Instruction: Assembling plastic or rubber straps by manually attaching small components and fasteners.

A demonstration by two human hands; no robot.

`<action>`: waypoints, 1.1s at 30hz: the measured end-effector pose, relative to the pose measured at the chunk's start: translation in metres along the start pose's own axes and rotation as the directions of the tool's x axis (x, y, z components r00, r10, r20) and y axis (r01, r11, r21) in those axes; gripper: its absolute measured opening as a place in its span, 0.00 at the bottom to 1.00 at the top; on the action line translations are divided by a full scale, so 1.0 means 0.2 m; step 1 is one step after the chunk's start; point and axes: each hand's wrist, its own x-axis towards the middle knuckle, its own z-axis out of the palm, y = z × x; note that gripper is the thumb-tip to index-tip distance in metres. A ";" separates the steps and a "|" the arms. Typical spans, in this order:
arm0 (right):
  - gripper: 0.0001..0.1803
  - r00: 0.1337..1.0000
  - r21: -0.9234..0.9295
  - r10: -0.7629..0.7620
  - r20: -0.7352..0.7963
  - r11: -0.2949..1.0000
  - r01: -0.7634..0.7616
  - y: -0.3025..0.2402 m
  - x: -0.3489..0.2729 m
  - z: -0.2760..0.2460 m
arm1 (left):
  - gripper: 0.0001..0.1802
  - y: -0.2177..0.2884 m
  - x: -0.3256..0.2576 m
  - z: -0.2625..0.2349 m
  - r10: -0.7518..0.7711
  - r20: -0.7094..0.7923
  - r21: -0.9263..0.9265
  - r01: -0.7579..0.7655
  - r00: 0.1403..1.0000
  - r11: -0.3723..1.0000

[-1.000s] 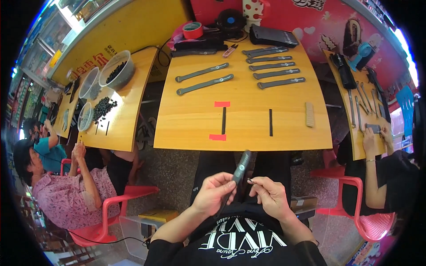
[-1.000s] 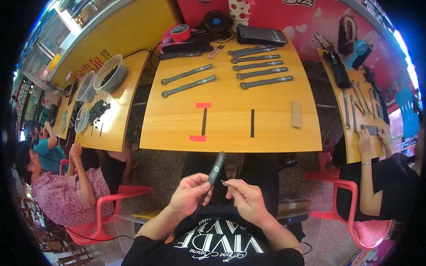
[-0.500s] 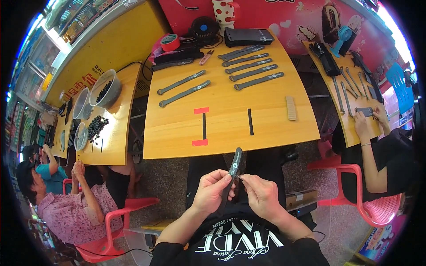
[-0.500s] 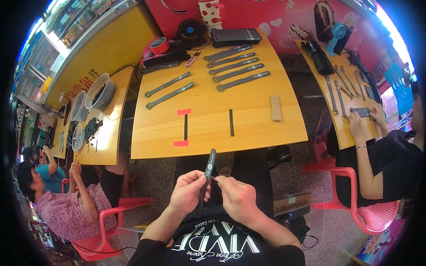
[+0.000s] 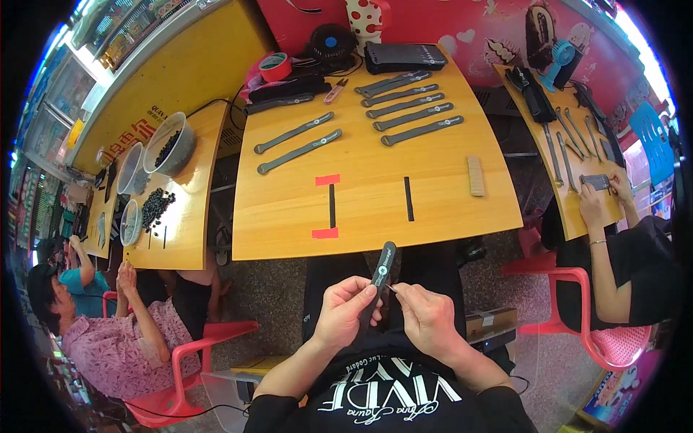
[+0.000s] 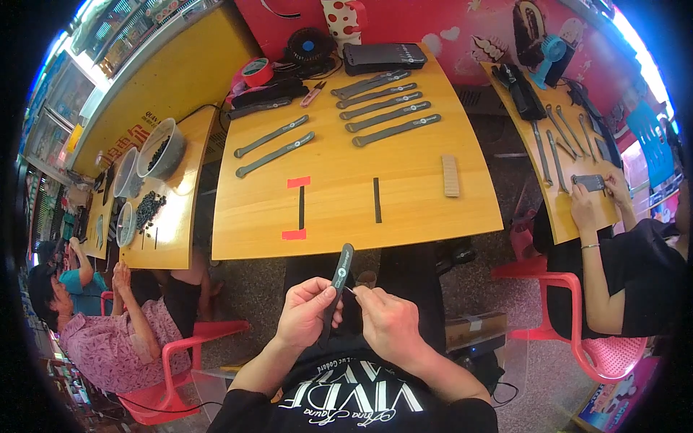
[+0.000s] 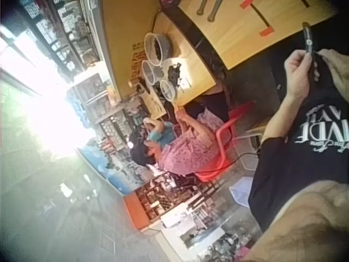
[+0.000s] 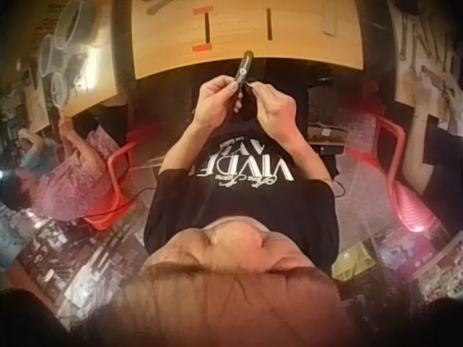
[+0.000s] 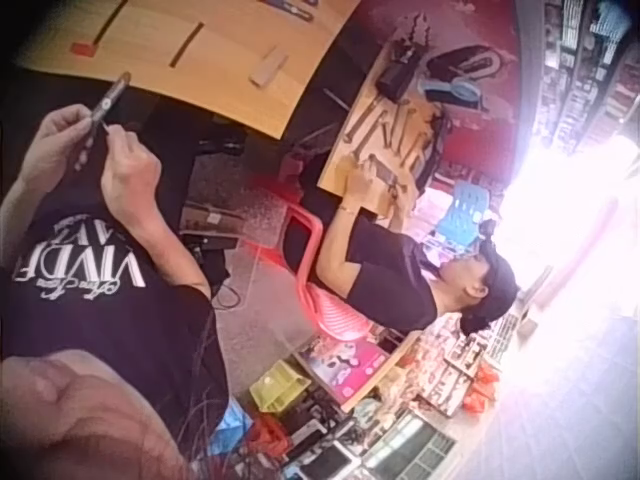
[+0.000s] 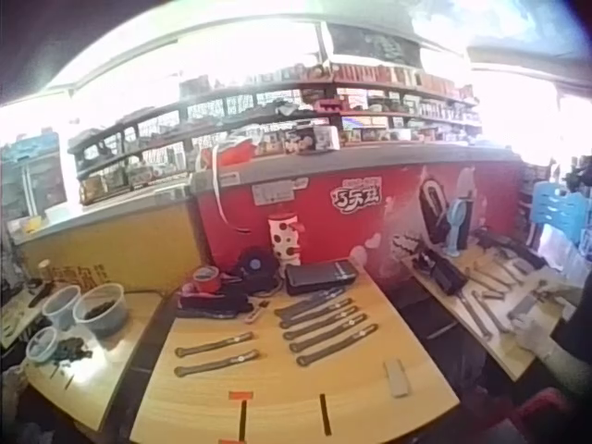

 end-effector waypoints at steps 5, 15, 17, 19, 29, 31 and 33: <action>0.12 1.000 -0.009 0.005 0.017 1.000 -0.005 0.00 0.01 0.01 | 0.07 -0.01 0.00 -0.01 0.019 0.019 -0.017 -0.019 1.000 1.000; 0.08 0.998 -0.034 -0.009 0.059 0.999 0.011 0.02 0.00 0.03 | 0.06 -0.03 0.01 -0.02 0.070 -0.033 0.040 -0.069 0.997 0.997; 0.08 0.998 -0.005 -0.008 0.062 1.000 0.009 0.02 0.00 0.05 | 0.06 -0.04 0.00 -0.02 0.118 -0.029 0.144 -0.113 0.993 0.983; 0.07 0.999 0.054 0.014 0.035 0.998 -0.016 0.04 0.00 0.05 | 0.05 -0.04 0.00 -0.02 0.150 -0.029 0.181 -0.143 0.988 0.973; 0.04 0.999 0.240 0.032 -0.037 0.970 -0.023 0.07 0.00 0.11 | 0.05 -0.05 -0.01 -0.02 0.214 -0.011 0.256 -0.204 0.977 0.945; 0.04 0.997 0.243 -0.050 -0.057 0.968 0.062 0.08 0.01 0.12 | 0.05 -0.03 -0.01 -0.03 0.166 -0.005 0.192 -0.162 0.986 0.968; 0.05 0.999 0.271 -0.026 -0.033 0.962 0.034 0.08 0.01 0.12 | 0.04 -0.03 -0.01 -0.03 0.120 0.002 0.128 -0.119 0.993 0.985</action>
